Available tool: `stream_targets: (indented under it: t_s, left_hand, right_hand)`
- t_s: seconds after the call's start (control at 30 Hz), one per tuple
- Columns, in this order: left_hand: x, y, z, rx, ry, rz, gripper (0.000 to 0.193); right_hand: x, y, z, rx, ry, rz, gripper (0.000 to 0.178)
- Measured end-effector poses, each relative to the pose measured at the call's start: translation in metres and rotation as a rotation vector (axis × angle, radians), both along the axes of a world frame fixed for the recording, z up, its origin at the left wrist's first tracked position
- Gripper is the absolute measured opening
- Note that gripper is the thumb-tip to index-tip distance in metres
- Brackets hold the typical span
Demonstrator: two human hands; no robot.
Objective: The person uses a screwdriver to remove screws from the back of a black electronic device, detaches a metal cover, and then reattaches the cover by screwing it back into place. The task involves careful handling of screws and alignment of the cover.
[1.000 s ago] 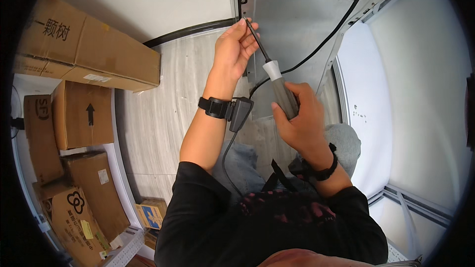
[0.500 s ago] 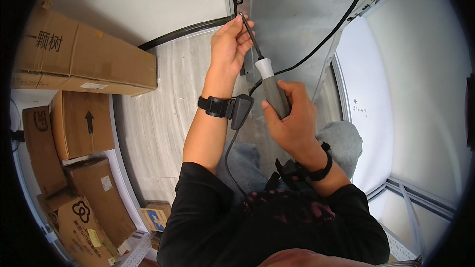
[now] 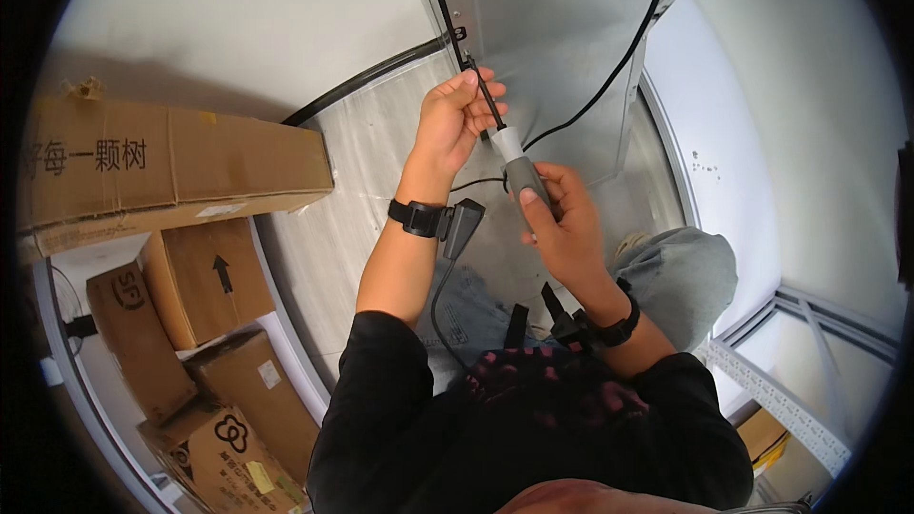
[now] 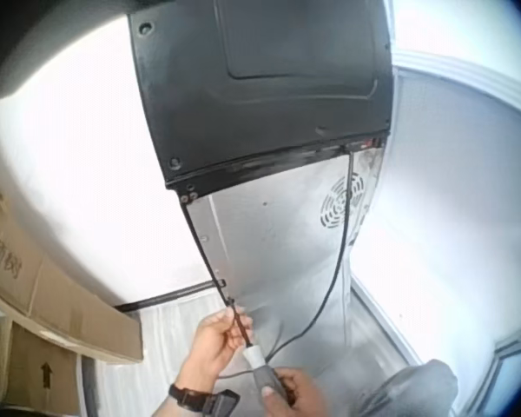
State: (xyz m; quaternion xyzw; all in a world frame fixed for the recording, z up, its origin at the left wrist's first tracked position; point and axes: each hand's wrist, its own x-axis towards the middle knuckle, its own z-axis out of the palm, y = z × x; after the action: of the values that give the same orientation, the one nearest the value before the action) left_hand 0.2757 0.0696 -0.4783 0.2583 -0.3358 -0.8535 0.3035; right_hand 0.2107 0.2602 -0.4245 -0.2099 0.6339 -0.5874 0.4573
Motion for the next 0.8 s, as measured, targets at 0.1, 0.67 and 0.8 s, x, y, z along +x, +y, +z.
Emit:
stream_targets:
  t_s: [0.1, 0.67, 0.8]
  left_hand:
    - [-0.003, 0.002, 0.006, 0.000, -0.087, 0.041, 0.023]
    - [0.004, 0.001, 0.011, -0.076, -0.161, -0.069, 0.019]
    - [0.003, 0.002, 0.008, -0.069, -0.163, -0.050, 0.019]
  right_hand:
    - [0.006, 0.007, -0.014, -0.085, 0.568, -0.044, 0.047]
    - [0.029, 0.007, -0.017, 0.022, 0.496, -0.227, 0.035]
    - [0.020, 0.000, -0.031, -0.171, 0.943, -0.258, 0.039]
